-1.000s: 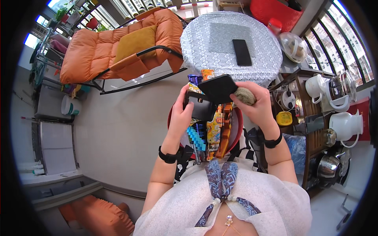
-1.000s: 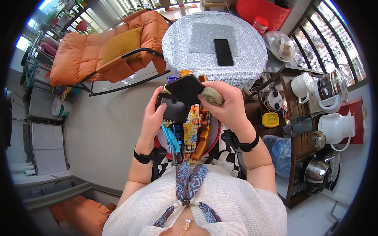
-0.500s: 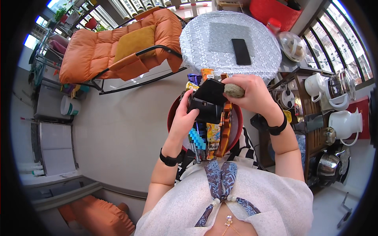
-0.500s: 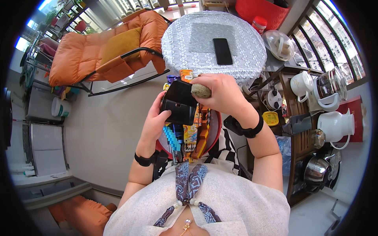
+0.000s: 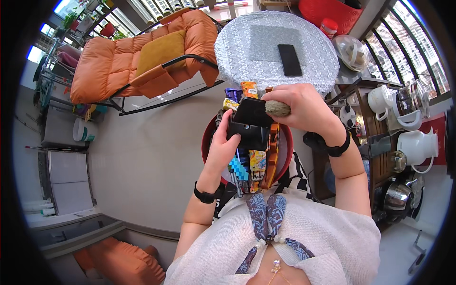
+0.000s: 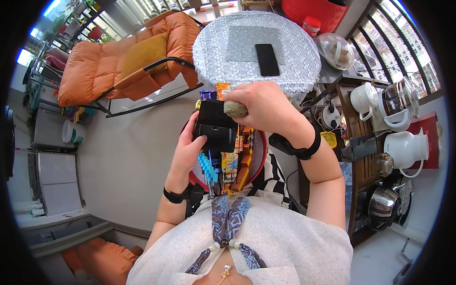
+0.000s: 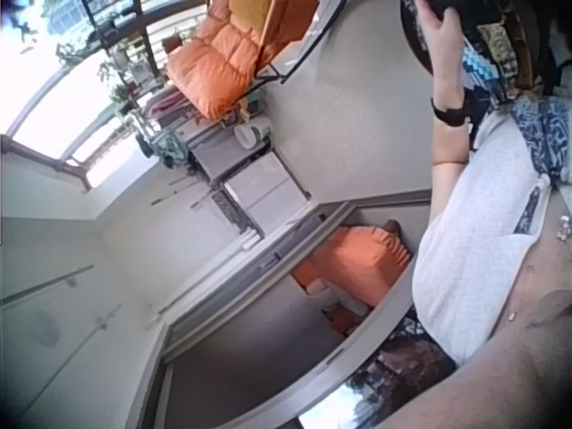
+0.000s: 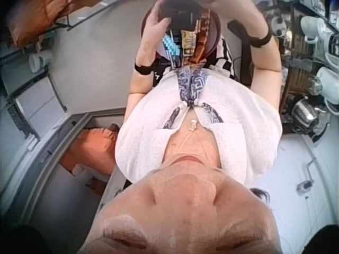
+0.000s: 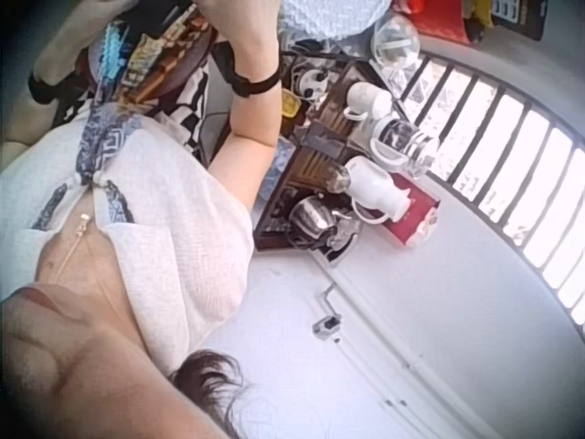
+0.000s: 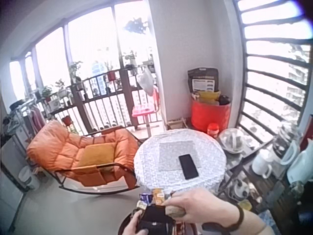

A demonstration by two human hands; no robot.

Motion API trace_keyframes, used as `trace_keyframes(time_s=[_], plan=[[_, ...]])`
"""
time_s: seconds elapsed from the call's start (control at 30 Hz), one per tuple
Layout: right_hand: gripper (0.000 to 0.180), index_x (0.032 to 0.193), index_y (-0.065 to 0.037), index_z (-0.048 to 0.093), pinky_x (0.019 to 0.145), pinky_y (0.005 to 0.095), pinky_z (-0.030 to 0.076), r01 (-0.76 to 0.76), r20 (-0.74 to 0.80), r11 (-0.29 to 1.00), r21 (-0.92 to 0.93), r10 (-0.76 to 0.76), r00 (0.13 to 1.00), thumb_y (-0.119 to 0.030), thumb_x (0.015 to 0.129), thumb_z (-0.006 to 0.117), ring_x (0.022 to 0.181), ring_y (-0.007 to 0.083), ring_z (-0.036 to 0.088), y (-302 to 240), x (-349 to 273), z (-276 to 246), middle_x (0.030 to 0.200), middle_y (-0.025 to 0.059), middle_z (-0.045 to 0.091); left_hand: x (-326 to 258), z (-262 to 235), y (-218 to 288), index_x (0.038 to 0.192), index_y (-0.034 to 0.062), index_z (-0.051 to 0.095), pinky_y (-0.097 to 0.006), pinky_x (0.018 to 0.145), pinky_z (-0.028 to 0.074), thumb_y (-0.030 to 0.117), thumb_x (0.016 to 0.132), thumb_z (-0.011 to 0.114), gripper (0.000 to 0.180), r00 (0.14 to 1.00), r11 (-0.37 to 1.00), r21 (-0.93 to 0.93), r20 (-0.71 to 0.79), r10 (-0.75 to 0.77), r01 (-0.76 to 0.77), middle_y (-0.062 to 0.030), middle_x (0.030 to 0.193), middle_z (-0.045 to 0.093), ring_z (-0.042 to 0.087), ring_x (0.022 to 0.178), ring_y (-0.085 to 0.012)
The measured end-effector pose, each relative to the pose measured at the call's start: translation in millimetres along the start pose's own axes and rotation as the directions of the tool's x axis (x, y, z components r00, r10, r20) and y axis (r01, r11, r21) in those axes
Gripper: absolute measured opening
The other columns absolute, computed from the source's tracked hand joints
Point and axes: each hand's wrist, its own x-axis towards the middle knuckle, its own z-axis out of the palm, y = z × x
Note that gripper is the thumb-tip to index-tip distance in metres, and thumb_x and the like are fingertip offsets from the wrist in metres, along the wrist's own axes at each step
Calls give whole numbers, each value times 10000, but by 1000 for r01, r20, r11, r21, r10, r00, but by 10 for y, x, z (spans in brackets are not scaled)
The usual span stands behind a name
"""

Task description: The person wipes a black electronic device with a cloth and picks up a phone from a shelf, placing it on a table next to a basket of snacks and toys.

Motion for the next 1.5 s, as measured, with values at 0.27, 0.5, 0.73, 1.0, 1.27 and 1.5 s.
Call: trace_keyframes(time_s=[0.27, 0.5, 0.73, 1.0, 1.27, 1.5], plan=[[376, 1037, -115, 701, 734, 395, 527, -25, 13, 999, -37, 26, 1000, -172, 671, 762, 854, 297, 667, 28, -33, 42, 894, 79, 686, -27, 3, 39, 1461, -59, 307, -244, 1012, 375, -75, 831, 483, 655, 1000, 999, -44, -22, -16, 15, -92, 1277, 543, 508, 1157, -123], [370, 1003, -108, 693, 668, 369, 516, 80, -52, 997, -9, -80, 995, -133, 644, 776, 789, 294, 655, -48, -66, -5, 851, 60, 657, -45, -9, 131, 1456, 36, 326, -275, 985, 426, -140, 794, 536, 716, 991, 985, -113, -48, 127, -132, -96, 1274, 529, 546, 1144, -156], [334, 1036, -175, 720, 708, 310, 519, 339, -375, 897, -283, -429, 822, -194, 711, 644, 804, 175, 631, -66, -328, 129, 1028, -10, 684, -134, 59, 117, 1198, 112, 344, -335, 946, 491, -140, 750, 717, 635, 889, 855, -257, -42, 456, -451, -111, 1230, 505, 555, 1138, -206], [324, 1034, -170, 731, 692, 308, 512, 368, -400, 876, -313, -473, 785, -188, 725, 634, 819, 177, 640, 38, -391, 245, 1050, 10, 691, -180, 35, 26, 1131, 120, 358, -359, 966, 492, -149, 745, 719, 592, 898, 869, -248, -6, 441, -428, -117, 1269, 496, 545, 1170, -213], [302, 991, -156, 732, 695, 306, 512, 372, -547, 905, -209, -423, 722, -187, 692, 713, 824, 196, 644, 91, -404, 197, 1065, 31, 697, -200, 41, 52, 1109, 91, 369, -394, 1017, 481, -156, 737, 730, 574, 905, 882, -220, -16, 424, -417, -205, 1466, 339, 470, 1282, -255], [191, 1050, -29, 635, 718, 314, 556, 458, -709, 679, 573, 129, 694, -79, 868, 661, 838, 187, 670, 101, -465, 328, 988, 136, 685, -147, 20, 43, 985, 99, 387, -414, 1070, 448, 9, 717, 838, 532, 877, 843, -263, -33, 479, -470, -255, 1501, 291, 425, 1344, -302]])
